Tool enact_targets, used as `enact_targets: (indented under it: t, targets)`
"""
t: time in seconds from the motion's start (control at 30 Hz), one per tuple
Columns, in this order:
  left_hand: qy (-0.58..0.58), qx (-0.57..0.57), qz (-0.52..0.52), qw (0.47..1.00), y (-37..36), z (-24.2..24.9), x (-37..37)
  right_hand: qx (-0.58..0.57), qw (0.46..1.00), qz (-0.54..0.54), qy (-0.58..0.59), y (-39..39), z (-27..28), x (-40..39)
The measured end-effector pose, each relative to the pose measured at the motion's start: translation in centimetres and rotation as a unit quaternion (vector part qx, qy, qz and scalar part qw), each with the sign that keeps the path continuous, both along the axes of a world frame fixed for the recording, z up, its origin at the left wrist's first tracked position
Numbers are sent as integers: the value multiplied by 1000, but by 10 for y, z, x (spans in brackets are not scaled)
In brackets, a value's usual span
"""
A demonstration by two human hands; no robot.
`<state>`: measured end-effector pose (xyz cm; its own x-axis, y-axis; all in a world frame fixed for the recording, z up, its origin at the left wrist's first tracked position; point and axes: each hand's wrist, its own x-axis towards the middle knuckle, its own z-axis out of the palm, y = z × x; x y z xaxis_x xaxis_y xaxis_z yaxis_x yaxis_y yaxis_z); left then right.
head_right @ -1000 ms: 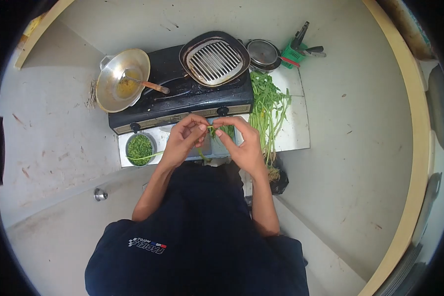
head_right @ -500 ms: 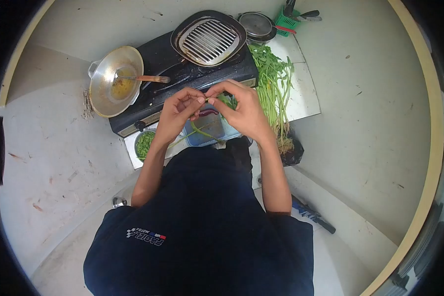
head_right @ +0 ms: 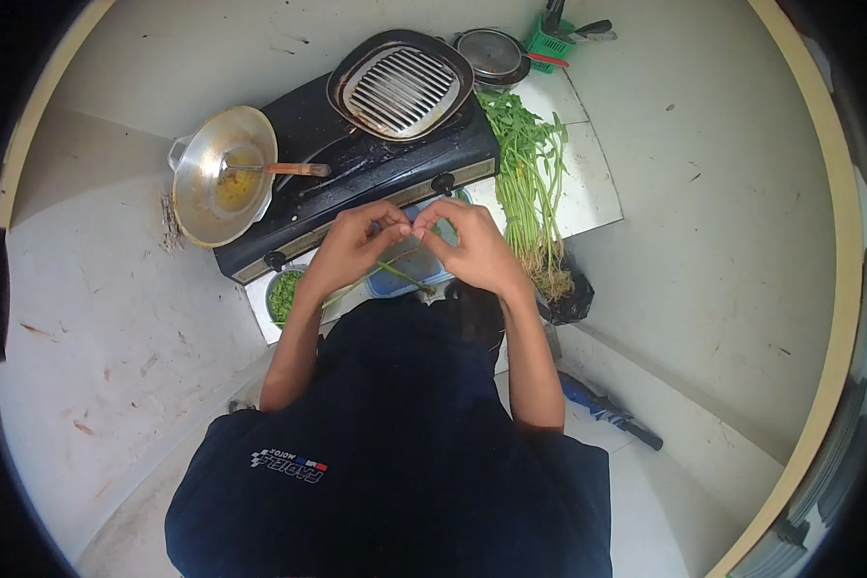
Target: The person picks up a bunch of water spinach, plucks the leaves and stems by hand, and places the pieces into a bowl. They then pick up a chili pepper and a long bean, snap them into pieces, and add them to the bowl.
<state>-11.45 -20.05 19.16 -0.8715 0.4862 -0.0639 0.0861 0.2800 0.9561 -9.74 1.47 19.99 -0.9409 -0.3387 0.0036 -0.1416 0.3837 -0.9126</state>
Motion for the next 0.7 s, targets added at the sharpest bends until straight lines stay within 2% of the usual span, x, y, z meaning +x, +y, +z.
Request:
enact_targets:
  t: [0.17, 0.27, 0.37, 0.43, 0.47, 0.57, 0.67, 0.7]
  targets:
    - [26, 8, -85, 996, -5, -15, -8, -100, 985, 46, -134, 9, -18, 11]
    - [31, -16, -72, 997, -12, -19, -14, -269, 915, 54, -295, 15, -36, 24]
    - [-22, -13, -26, 999, -26, -26, -20, -315, 929, -67, -183, 8, -65, 33]
    - [-38, -5, 7, 999, -35, -36, -22, -90, 980, -132, -120, 22, -103, 38]
    - [-40, 10, 25, 999, -37, -37, -22, 25, 983, -160, -84, 30, -125, 39]
    - [-44, 37, 63, 996, -41, -40, -19, 21, 949, -209, -235, 42, -182, 42]
    - [-46, 36, 75, 995, -43, -46, -14, -54, 958, -235, -154, 36, -226, 47]
    - [-50, 38, 80, 995, -42, -47, -11, -30, 967, -223, -123, 34, -230, 45]
